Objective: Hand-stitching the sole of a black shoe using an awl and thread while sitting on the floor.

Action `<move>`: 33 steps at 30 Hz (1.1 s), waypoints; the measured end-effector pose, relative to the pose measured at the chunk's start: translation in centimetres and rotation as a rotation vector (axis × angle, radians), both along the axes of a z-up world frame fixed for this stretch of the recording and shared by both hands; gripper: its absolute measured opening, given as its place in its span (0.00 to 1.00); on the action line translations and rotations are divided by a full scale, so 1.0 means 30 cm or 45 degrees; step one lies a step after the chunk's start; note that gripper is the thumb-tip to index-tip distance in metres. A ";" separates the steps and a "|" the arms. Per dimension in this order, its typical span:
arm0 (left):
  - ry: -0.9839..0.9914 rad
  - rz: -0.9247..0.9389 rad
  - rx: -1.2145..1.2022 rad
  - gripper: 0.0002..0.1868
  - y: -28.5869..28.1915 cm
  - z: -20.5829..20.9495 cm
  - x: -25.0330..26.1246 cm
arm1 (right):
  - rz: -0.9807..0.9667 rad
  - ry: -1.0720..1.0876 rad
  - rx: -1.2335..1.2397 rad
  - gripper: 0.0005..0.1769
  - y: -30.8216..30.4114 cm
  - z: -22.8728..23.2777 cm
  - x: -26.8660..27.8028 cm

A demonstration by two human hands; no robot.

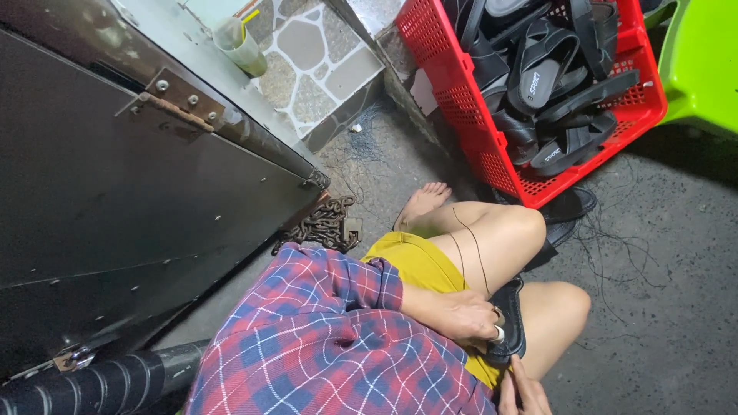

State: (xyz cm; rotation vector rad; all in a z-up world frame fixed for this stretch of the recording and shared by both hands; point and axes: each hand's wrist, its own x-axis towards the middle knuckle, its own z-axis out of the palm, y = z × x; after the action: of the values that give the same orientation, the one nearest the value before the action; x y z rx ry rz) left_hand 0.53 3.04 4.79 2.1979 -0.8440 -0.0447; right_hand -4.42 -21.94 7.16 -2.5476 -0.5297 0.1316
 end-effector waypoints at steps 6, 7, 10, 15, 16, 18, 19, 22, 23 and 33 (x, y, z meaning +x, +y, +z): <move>0.037 -0.008 0.014 0.04 -0.005 0.014 0.012 | -0.044 0.028 -0.084 0.18 0.048 0.076 -0.021; 0.049 -0.009 0.016 0.04 -0.001 0.015 0.013 | -0.048 0.035 -0.086 0.18 0.053 0.085 -0.016; 0.080 -0.020 0.015 0.04 -0.015 0.017 -0.009 | 0.077 -0.100 -0.028 0.16 0.068 0.123 0.001; 0.081 -0.021 -0.130 0.05 0.009 0.019 0.004 | 0.077 -0.504 0.009 0.11 0.073 0.059 0.002; 0.095 -0.064 -0.152 0.05 0.033 0.009 0.027 | 0.039 -0.491 -0.022 0.11 0.091 0.072 0.034; 0.215 -0.086 0.137 0.09 0.007 -0.026 0.036 | 0.112 -0.216 -0.197 0.18 0.070 0.122 0.022; 0.250 -0.177 0.086 0.09 0.012 0.007 0.027 | 0.036 -0.165 -0.258 0.18 0.095 0.164 0.027; 0.476 -0.149 0.016 0.09 0.047 0.092 0.038 | 0.021 -0.134 -0.020 0.16 0.132 0.217 0.062; 0.655 -0.199 -0.312 0.08 0.068 0.132 0.049 | 0.043 -0.140 -0.020 0.15 0.129 0.217 0.065; 0.657 0.163 -0.453 0.06 0.011 0.179 0.058 | 0.028 -0.228 -0.247 0.11 0.089 0.162 0.030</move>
State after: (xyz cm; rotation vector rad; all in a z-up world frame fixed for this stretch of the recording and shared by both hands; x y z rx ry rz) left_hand 2.29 3.37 10.15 1.7801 -0.3845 -0.3557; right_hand -3.51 -19.27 12.02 -2.7598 -0.6411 -0.0398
